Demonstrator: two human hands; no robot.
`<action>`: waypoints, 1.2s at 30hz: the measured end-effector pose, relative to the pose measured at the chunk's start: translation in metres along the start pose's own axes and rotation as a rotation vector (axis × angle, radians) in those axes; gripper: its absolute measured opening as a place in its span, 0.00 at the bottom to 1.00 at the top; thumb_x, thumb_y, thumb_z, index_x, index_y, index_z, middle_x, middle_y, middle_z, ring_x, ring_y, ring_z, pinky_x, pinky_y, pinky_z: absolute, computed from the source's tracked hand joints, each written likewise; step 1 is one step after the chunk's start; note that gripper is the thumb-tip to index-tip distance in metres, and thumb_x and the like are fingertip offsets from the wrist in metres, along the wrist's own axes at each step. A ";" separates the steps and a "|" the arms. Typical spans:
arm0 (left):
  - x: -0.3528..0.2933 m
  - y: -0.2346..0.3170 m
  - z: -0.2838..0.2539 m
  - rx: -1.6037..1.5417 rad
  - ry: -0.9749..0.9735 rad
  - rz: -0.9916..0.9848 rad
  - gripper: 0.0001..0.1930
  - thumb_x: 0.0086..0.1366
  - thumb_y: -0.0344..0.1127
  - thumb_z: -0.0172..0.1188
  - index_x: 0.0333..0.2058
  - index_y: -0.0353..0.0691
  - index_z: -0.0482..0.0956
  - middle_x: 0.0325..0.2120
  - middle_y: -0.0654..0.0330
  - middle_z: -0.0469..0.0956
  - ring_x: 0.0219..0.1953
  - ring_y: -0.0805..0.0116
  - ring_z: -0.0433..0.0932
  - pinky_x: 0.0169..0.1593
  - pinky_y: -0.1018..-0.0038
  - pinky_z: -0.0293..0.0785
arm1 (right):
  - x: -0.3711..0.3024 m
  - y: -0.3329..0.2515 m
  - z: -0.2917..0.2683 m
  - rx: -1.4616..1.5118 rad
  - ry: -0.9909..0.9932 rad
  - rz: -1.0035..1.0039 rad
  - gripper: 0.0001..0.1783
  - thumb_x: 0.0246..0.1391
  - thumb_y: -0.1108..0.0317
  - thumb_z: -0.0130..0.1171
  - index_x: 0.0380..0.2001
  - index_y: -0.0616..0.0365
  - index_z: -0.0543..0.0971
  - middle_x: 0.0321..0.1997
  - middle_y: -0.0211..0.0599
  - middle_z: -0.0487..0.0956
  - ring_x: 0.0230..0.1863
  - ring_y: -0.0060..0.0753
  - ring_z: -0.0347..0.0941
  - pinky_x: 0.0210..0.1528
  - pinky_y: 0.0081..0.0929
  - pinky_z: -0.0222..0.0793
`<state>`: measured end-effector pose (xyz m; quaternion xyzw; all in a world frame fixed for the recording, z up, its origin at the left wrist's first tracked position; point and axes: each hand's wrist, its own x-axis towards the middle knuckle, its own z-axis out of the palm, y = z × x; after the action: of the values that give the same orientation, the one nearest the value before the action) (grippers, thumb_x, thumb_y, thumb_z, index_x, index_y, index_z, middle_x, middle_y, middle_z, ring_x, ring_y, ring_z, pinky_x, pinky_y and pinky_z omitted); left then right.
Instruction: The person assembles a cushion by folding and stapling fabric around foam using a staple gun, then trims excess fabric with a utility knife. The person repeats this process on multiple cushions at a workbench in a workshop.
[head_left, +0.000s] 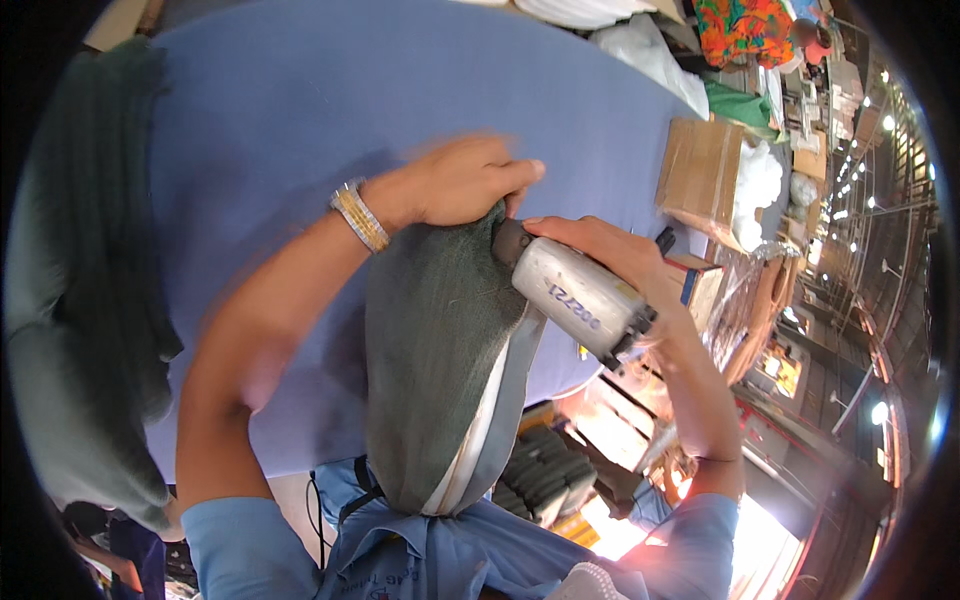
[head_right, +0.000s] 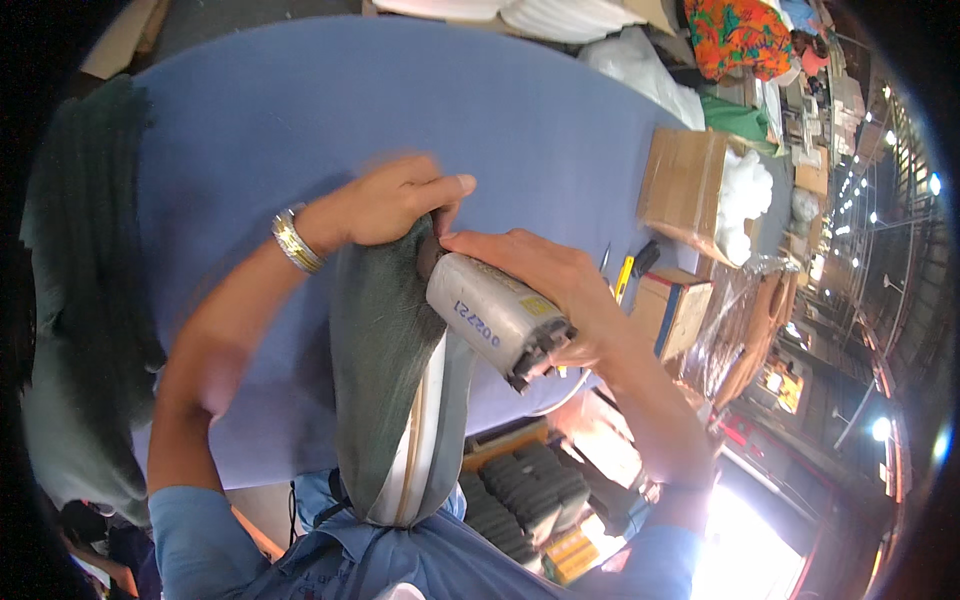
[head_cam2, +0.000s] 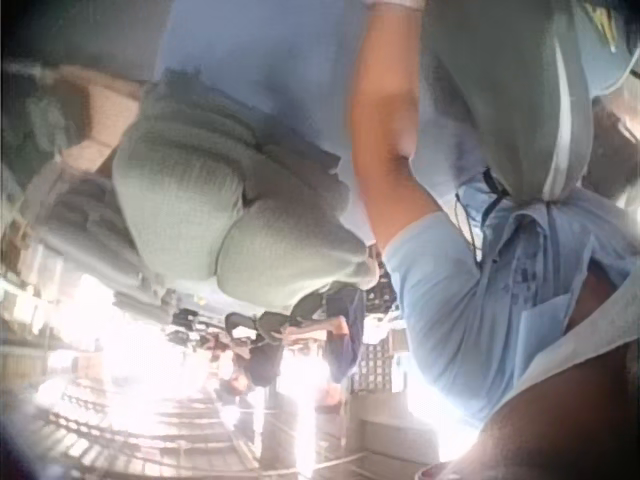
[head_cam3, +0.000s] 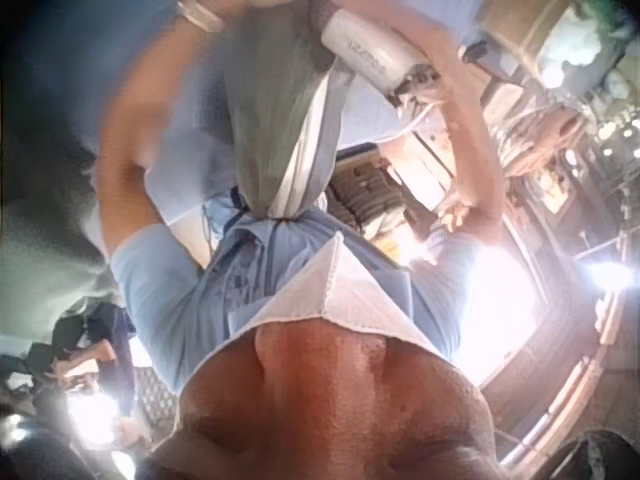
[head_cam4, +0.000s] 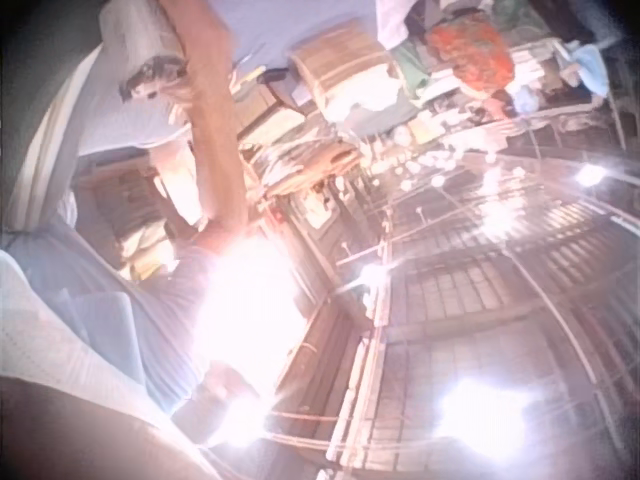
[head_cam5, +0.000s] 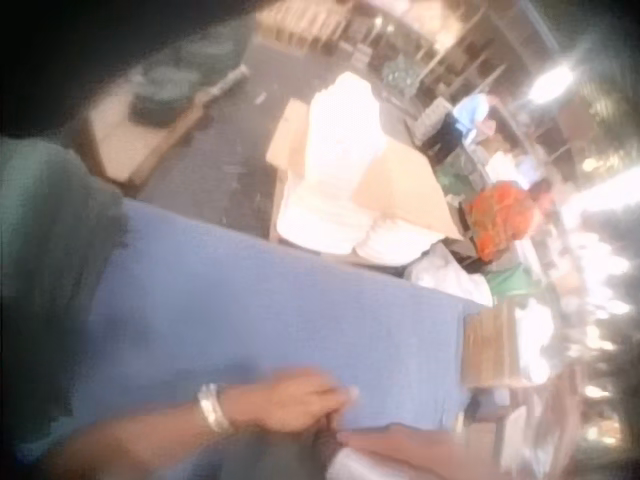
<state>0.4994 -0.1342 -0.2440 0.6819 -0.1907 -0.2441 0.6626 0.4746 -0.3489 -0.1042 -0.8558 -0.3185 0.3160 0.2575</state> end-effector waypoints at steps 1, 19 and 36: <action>-0.003 -0.012 0.005 -0.057 0.078 -0.006 0.34 0.76 0.56 0.47 0.22 0.31 0.82 0.18 0.53 0.79 0.25 0.62 0.76 0.39 0.66 0.73 | 0.000 -0.003 -0.003 -0.005 -0.004 -0.018 0.51 0.29 0.63 0.75 0.66 0.48 0.74 0.53 0.38 0.83 0.51 0.50 0.80 0.54 0.41 0.76; -0.132 0.223 0.032 0.027 0.313 0.569 0.31 0.76 0.44 0.40 0.18 0.36 0.80 0.17 0.57 0.79 0.26 0.67 0.76 0.46 0.68 0.72 | -0.142 0.056 0.190 -0.164 0.505 0.084 0.44 0.45 0.69 0.77 0.67 0.57 0.71 0.61 0.50 0.79 0.63 0.53 0.75 0.66 0.42 0.69; -0.244 0.221 0.245 0.578 1.097 0.556 0.23 0.75 0.43 0.53 0.58 0.32 0.77 0.58 0.38 0.76 0.65 0.42 0.71 0.69 0.52 0.64 | -0.097 -0.152 0.068 0.880 0.753 -0.558 0.37 0.77 0.44 0.36 0.42 0.66 0.86 0.39 0.40 0.85 0.41 0.29 0.75 0.49 0.30 0.70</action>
<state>0.1728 -0.2017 -0.0049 0.7824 -0.0529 0.3773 0.4927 0.3106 -0.3002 -0.0148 -0.6073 -0.2575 0.0160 0.7514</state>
